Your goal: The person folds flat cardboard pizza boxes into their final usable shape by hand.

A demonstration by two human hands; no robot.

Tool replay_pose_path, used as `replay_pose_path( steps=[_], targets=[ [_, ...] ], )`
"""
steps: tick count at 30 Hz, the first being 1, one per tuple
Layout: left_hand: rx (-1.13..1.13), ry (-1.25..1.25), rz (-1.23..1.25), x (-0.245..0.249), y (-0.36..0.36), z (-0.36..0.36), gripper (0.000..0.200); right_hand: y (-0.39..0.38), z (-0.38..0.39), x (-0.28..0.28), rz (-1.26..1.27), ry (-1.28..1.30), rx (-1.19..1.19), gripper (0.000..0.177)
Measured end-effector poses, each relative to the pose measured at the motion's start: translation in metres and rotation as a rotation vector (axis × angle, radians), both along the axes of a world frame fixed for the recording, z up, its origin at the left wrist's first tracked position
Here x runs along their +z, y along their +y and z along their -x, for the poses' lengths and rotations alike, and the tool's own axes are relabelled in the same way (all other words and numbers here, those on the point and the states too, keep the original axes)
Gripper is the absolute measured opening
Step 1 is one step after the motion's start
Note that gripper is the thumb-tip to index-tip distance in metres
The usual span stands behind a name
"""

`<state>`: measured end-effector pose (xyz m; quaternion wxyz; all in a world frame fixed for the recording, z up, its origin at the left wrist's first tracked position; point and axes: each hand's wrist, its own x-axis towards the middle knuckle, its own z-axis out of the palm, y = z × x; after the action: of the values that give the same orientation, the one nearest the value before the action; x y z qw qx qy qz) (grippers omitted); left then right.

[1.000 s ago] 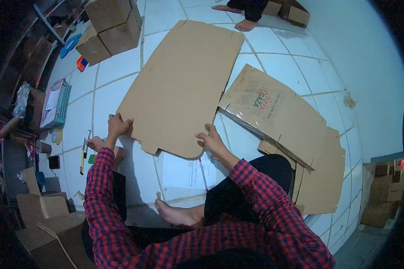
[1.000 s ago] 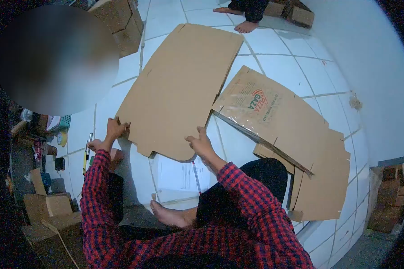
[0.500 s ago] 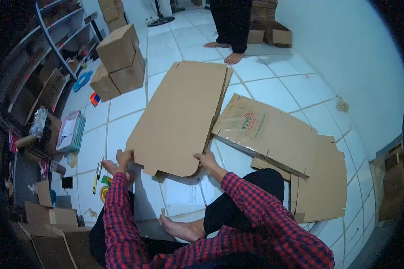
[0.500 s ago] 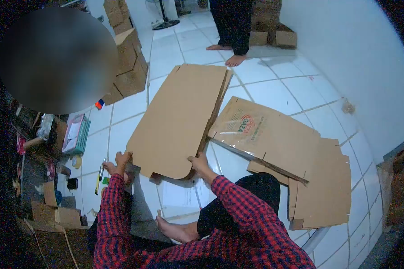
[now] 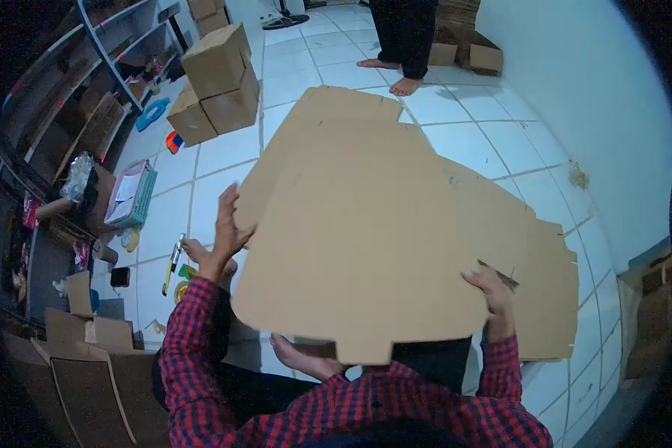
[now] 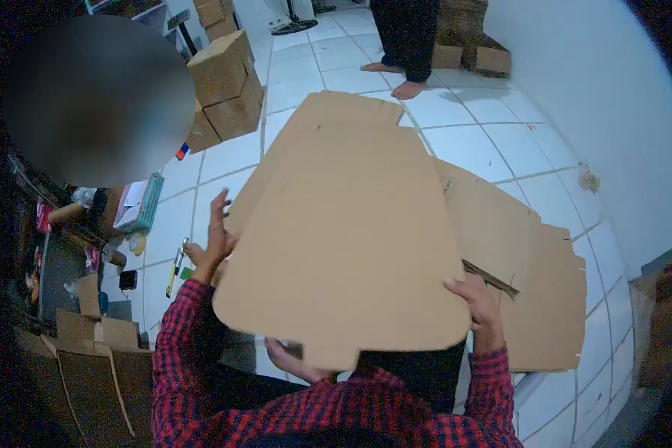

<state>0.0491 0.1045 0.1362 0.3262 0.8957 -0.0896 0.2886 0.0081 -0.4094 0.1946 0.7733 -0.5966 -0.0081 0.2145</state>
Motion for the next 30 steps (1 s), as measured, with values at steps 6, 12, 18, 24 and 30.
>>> replay_pose_path(
  steps=[6,12,18,24,30],
  targets=[
    [-0.29,0.123,-0.224,-0.046,-0.091,-0.02,0.051,-0.084,0.078,-0.014,-0.095,0.033,-0.24,0.031],
    [-0.327,0.128,-0.087,-0.091,-0.14,-0.022,0.043,-0.131,0.068,-0.062,-0.168,0.124,-0.402,0.035],
    [-0.318,0.149,-0.113,-0.071,-0.153,-0.018,0.045,-0.102,0.032,-0.028,0.209,-0.31,-0.315,0.042],
    [-0.352,0.182,0.307,-0.019,-0.143,-0.054,0.034,-0.089,-0.094,0.01,0.653,-0.891,-0.402,0.031],
    [0.041,0.049,0.027,0.053,-0.091,-0.114,0.023,-0.016,-0.176,0.139,0.248,-1.051,-0.605,0.042]
  ],
)
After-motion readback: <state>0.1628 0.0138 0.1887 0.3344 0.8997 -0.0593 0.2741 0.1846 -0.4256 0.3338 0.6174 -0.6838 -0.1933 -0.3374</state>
